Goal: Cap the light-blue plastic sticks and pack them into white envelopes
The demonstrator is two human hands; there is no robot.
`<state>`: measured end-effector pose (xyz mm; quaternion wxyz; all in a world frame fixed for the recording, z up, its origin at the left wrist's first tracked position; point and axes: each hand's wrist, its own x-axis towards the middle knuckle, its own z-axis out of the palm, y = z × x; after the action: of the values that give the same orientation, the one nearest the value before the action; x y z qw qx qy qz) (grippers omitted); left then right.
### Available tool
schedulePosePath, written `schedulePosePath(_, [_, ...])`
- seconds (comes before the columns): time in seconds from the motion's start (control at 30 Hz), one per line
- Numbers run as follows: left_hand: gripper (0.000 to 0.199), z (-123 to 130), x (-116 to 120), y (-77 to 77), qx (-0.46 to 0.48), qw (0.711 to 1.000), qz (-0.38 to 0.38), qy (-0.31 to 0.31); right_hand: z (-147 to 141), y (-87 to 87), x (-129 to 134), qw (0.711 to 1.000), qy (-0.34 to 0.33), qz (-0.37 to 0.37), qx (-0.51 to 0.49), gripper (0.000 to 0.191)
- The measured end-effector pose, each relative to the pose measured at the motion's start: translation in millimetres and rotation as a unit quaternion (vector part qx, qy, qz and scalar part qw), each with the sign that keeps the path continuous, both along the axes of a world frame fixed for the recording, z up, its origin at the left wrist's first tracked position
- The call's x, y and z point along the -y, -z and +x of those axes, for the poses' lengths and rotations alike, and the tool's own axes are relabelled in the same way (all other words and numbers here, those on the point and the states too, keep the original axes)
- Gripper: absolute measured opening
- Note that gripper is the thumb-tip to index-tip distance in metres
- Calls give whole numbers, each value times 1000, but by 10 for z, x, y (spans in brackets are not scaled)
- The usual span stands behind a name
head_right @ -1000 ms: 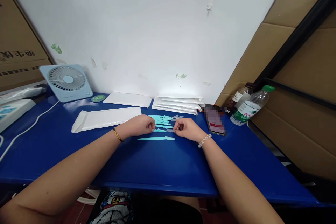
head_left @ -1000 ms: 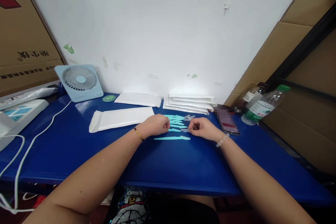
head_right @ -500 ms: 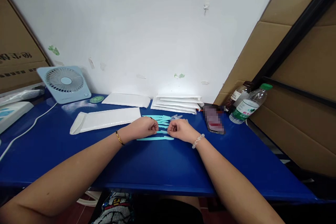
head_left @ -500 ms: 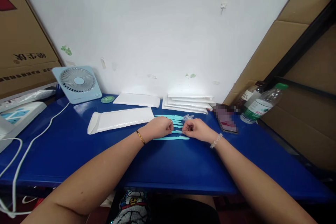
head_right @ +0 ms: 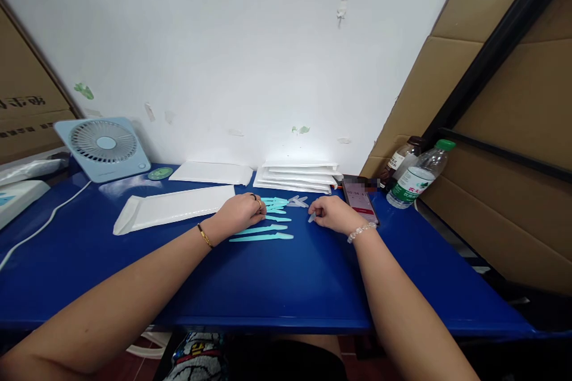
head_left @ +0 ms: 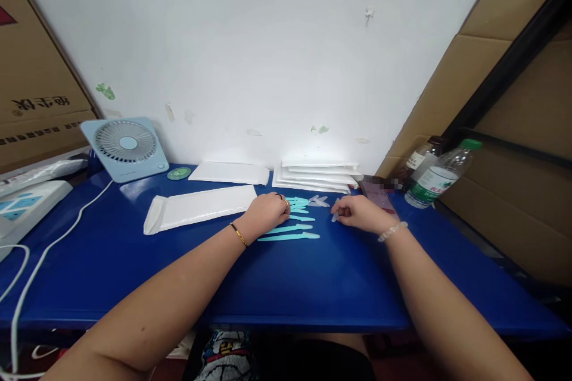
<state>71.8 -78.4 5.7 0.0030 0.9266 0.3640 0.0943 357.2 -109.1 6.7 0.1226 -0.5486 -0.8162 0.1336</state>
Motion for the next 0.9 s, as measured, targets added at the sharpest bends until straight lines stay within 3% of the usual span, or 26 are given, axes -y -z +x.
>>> schedulePosePath(0.27, [25, -15, 54, -36, -29, 998, 60, 22, -101, 46, -18, 999, -26, 21, 20, 6])
schedulePosePath(0.4, [26, 4, 63, -48, -19, 996, 87, 26, -138, 81, -15, 998, -26, -5, -55, 17])
schedulePosePath(0.5, [22, 14, 48, -49, 54, 996, 70, 17, -203, 60, -5, 985, -14, 6, -170, 24])
schedulePosePath(0.57, [21, 12, 39, -44, 138, 990, 20, 13, -250, 15, 13, 956, 11, 4, -292, 23])
schedulePosePath(0.67, [21, 10, 48, -31, 249, 963, -100, -2, -303, -63, 48, 890, 34, 12, -454, 26])
schedulePosePath(0.8, [21, 22, 82, -13, 311, 921, -235, 8, -330, -123, 80, 832, 35, -9, -554, 29])
schedulePosePath(0.9, [19, 26, 90, -6, 307, 918, -249, 8, -327, -134, 87, 797, 61, -67, -597, 25])
